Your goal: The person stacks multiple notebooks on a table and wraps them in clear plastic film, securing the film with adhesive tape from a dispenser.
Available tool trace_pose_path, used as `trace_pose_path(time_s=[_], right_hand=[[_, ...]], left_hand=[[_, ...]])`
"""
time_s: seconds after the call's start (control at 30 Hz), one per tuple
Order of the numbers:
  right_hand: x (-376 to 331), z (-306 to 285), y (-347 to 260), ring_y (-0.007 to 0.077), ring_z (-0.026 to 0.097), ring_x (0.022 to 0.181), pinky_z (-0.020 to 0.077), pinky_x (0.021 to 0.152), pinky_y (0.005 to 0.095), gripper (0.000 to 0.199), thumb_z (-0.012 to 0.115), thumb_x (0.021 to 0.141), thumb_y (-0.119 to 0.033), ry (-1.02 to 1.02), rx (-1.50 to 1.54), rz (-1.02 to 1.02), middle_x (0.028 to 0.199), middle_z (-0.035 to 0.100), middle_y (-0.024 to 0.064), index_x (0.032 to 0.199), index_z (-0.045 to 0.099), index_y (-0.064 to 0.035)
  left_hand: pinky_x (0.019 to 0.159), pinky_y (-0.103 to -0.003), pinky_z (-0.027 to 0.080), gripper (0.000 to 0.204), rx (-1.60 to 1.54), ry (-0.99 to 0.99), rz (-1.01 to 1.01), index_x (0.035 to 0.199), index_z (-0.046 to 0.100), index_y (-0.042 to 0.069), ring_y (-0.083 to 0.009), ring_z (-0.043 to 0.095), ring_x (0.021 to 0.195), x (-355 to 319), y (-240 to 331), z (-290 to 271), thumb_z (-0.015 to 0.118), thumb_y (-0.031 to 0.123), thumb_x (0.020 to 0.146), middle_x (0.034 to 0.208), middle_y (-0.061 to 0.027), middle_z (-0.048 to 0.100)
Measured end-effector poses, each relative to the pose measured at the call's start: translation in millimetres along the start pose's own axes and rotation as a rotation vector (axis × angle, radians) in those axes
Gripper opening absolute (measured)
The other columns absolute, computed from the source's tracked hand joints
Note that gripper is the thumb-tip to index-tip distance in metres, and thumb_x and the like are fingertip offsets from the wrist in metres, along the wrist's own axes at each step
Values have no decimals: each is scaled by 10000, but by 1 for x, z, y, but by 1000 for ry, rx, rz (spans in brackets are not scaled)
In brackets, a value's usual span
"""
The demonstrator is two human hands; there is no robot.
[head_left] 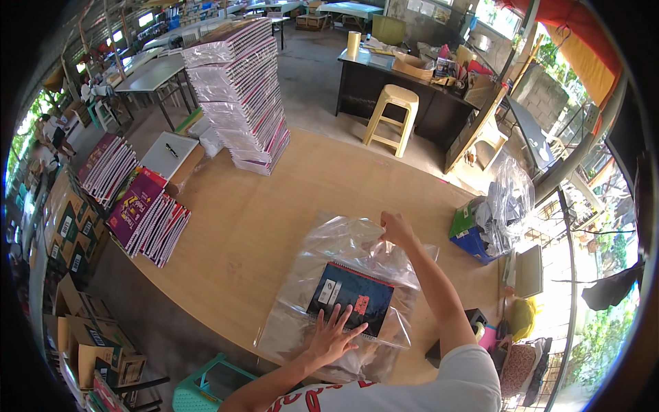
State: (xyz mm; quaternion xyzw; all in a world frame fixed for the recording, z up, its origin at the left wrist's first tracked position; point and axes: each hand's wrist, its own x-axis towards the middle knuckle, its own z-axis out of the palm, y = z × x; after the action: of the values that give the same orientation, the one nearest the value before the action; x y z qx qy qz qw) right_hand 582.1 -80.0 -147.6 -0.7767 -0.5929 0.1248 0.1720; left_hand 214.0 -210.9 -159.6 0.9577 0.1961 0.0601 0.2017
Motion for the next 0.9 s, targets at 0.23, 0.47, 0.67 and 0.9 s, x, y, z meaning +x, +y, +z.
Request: trace_pose_path(time_s=[0.23, 0.47, 0.67, 0.9], right_hand=[[-12, 11, 10, 308, 661, 821, 529, 714, 412, 157, 770, 704, -107, 153, -130, -184, 808, 692, 73, 825, 670, -115], [-3, -6, -16, 181, 690, 720, 552, 661, 366, 157, 665, 768, -50, -226, 340, 95, 775, 714, 63, 897, 726, -116], [-5, -8, -12, 153, 681, 634, 526, 582, 295, 300, 729, 773, -112, -427, 264, -134, 757, 727, 77, 1072, 753, -127], [-28, -4, 6, 123, 639, 578, 495, 548, 297, 281, 721, 790, -136, -554, 313, -157, 699, 720, 44, 1067, 757, -105]], left_hand=[[1054, -740, 248, 717, 8, -41, 14, 1484, 386, 425, -416, 217, 1466, 5, 3, -2, 695, 481, 840, 1614, -166, 182], [1050, -741, 254, 729, 16, 5, -1, 1480, 388, 430, -424, 224, 1462, -2, -1, 3, 708, 483, 828, 1615, -165, 178], [1046, -740, 261, 746, 40, -7, -9, 1484, 377, 429, -425, 225, 1462, -2, -2, 6, 714, 480, 821, 1614, -169, 174], [1055, -714, 279, 756, 54, 17, 41, 1495, 369, 382, -417, 274, 1437, 2, 4, -4, 706, 483, 826, 1590, -158, 233]])
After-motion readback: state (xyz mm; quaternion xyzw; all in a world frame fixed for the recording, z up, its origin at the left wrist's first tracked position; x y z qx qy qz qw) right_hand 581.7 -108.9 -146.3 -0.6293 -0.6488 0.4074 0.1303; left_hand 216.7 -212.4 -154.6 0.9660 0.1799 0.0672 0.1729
